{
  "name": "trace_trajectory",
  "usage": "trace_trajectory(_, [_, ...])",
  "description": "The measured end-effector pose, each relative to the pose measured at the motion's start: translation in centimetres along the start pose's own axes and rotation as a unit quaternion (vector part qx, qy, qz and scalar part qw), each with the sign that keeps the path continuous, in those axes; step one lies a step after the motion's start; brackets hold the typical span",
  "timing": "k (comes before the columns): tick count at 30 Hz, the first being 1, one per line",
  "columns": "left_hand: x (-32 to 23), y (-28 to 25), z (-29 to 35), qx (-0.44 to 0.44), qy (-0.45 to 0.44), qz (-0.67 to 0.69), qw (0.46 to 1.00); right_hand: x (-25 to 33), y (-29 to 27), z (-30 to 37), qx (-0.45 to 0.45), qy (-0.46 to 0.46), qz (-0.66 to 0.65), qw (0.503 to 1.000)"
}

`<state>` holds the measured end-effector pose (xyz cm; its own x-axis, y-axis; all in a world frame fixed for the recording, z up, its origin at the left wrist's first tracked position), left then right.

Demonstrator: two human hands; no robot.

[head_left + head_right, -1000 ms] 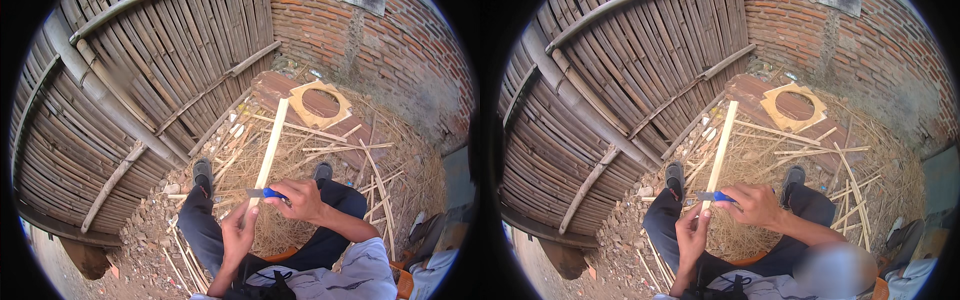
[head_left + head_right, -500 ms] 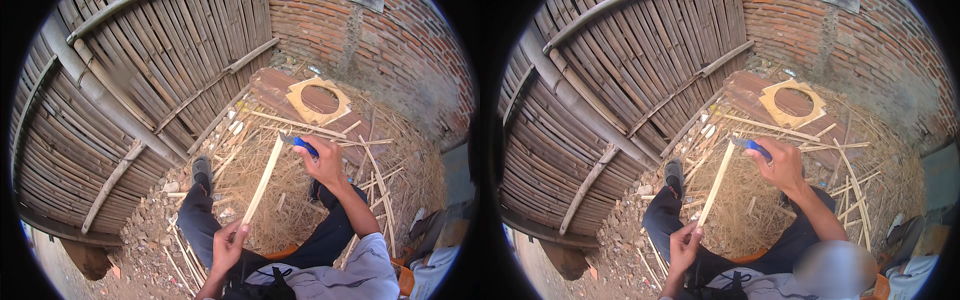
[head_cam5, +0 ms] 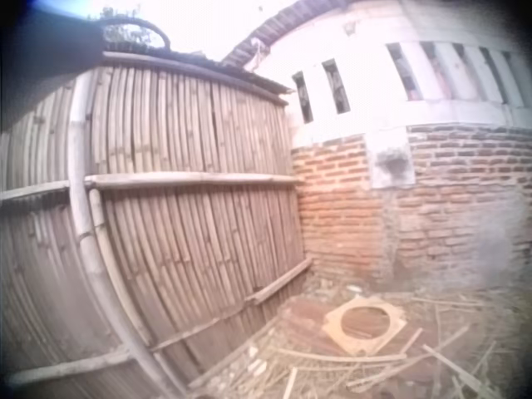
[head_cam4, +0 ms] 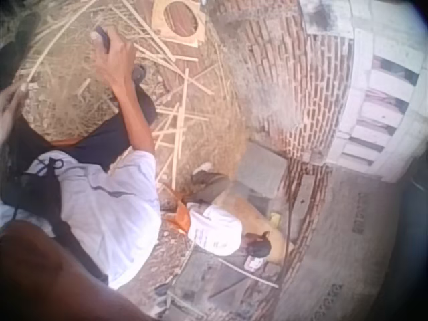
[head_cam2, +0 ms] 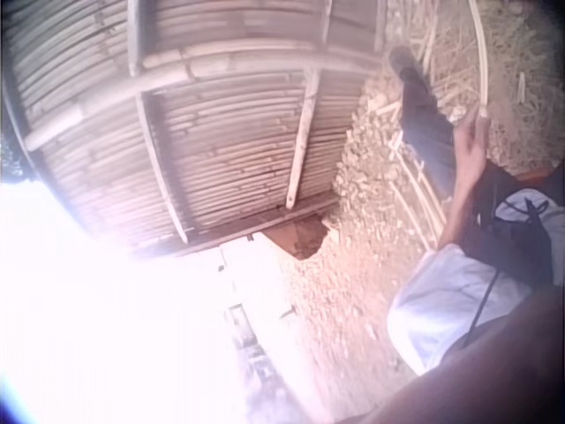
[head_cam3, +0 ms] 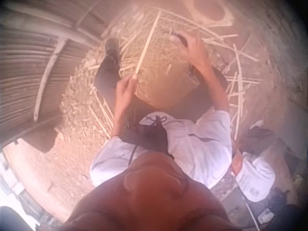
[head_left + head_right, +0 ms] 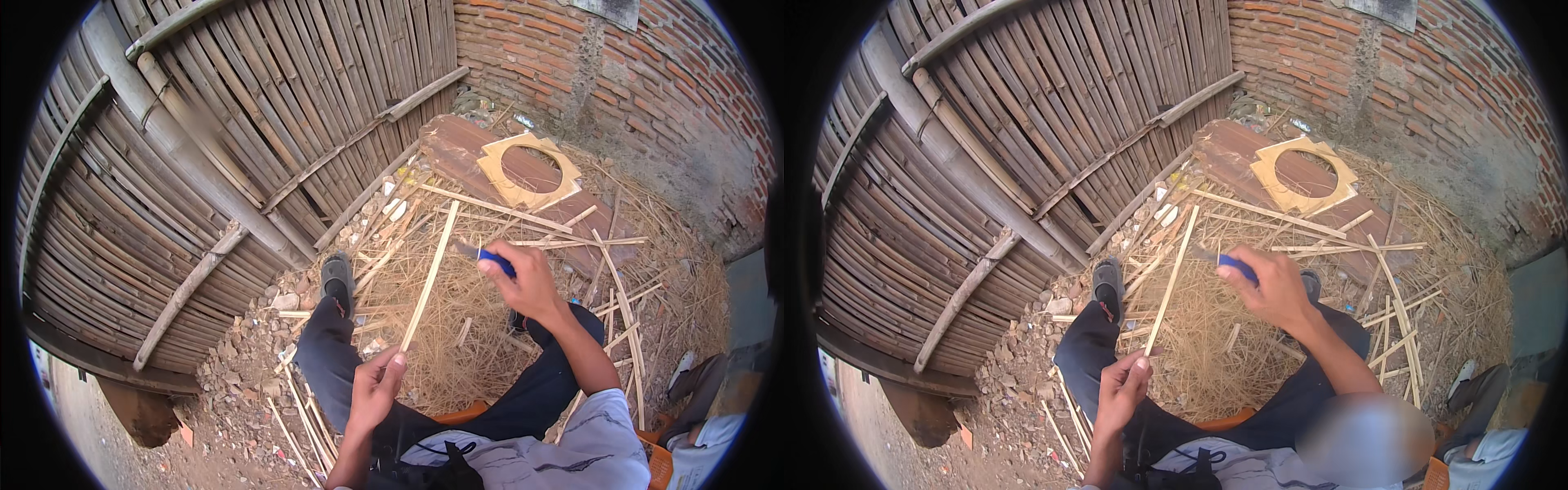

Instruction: The person sits on the ground and uses a blue utility knife to shave a long, thin bamboo strip. They hold the strip with the left hand and repeatedly scrape the surface with the knife in the right hand to smooth it. The person rotates the strip to work on different sides while seated.

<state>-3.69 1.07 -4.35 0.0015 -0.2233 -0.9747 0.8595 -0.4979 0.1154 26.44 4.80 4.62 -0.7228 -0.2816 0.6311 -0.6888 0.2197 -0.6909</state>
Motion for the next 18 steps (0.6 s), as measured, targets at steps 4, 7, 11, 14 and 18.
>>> trace_trajectory(4, [-0.9,2.0,-2.2,0.048,0.011,0.070,0.996,2.5,3.3,1.6,0.016,-0.104,-0.002,0.994])
trace_trajectory(7, [-1.2,2.7,-3.0,0.061,0.018,0.080,0.995,2.8,4.6,2.3,0.038,-0.121,0.016,0.992])
trace_trajectory(11, [-1.3,2.9,-3.5,0.034,0.054,0.026,0.998,3.7,4.4,2.6,0.033,-0.133,0.019,0.990])
trace_trajectory(14, [-2.3,3.6,-3.5,-0.035,0.083,-0.047,0.995,4.1,4.3,2.8,0.015,-0.148,0.017,0.989])
trace_trajectory(18, [-2.8,3.9,-3.8,-0.058,0.104,-0.114,0.986,4.1,4.4,2.9,0.002,-0.156,0.036,0.987])
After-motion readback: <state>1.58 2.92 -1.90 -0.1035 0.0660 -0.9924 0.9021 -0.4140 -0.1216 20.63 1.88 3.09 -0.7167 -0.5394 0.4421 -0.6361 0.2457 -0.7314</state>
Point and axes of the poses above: each hand's wrist, its own z-axis away from the middle knuckle, its own y-axis out of the palm, x = y × z, the point moved 5 cm from there along -z, towards the middle knuckle, and after that the axes turned 8 degrees about x, right-handed, at the moved point
